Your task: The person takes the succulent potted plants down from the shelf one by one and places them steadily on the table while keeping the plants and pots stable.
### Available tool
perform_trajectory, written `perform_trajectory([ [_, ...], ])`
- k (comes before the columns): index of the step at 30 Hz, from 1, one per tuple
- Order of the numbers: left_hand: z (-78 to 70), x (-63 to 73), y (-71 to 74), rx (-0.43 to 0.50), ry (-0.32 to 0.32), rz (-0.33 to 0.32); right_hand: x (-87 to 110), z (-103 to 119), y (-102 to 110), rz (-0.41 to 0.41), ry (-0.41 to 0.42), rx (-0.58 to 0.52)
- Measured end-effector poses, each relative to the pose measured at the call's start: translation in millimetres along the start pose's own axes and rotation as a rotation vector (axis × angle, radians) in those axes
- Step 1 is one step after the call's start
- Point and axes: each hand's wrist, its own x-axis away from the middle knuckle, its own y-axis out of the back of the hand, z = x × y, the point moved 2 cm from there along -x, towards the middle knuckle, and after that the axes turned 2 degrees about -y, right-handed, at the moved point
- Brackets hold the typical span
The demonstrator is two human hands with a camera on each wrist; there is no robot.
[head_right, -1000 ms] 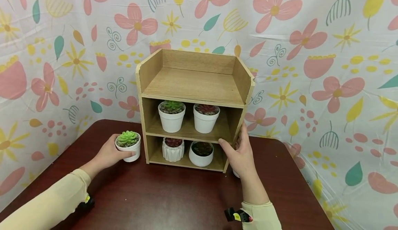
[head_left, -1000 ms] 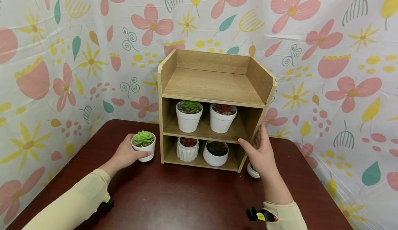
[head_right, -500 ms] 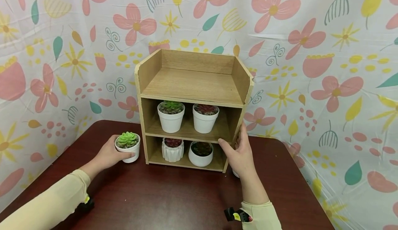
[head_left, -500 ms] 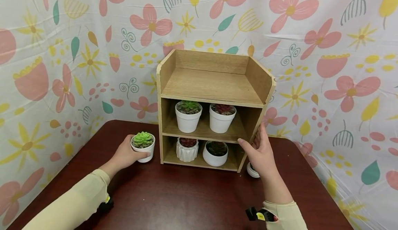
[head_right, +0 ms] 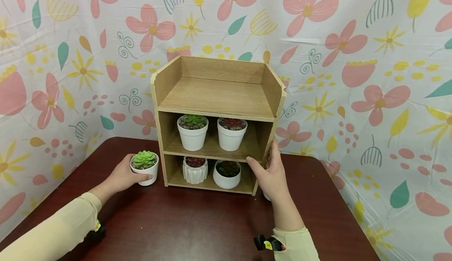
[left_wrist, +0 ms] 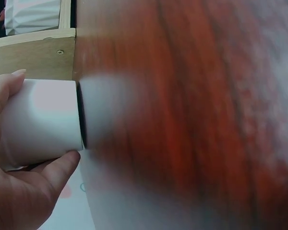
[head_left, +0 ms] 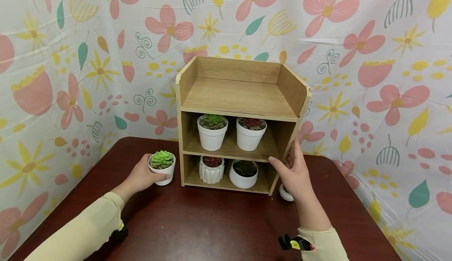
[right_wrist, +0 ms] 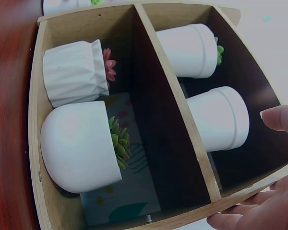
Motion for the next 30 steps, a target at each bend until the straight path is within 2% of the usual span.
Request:
perform_trajectory([
  [19,-0.8,3.0,3.0,-0.023,0.004,0.049,0.1,2,1,0.002,0.009,0.025],
  [25,-5.0,3.7,9.4,0.012,0.014,0.145,-0.1,1,1,-0.002,0.018,0.031],
  [30,-13.6,5.1,20.5,0.02,0.047,0.224,1.9,2,2,-0.004,-0.024,0.029],
])
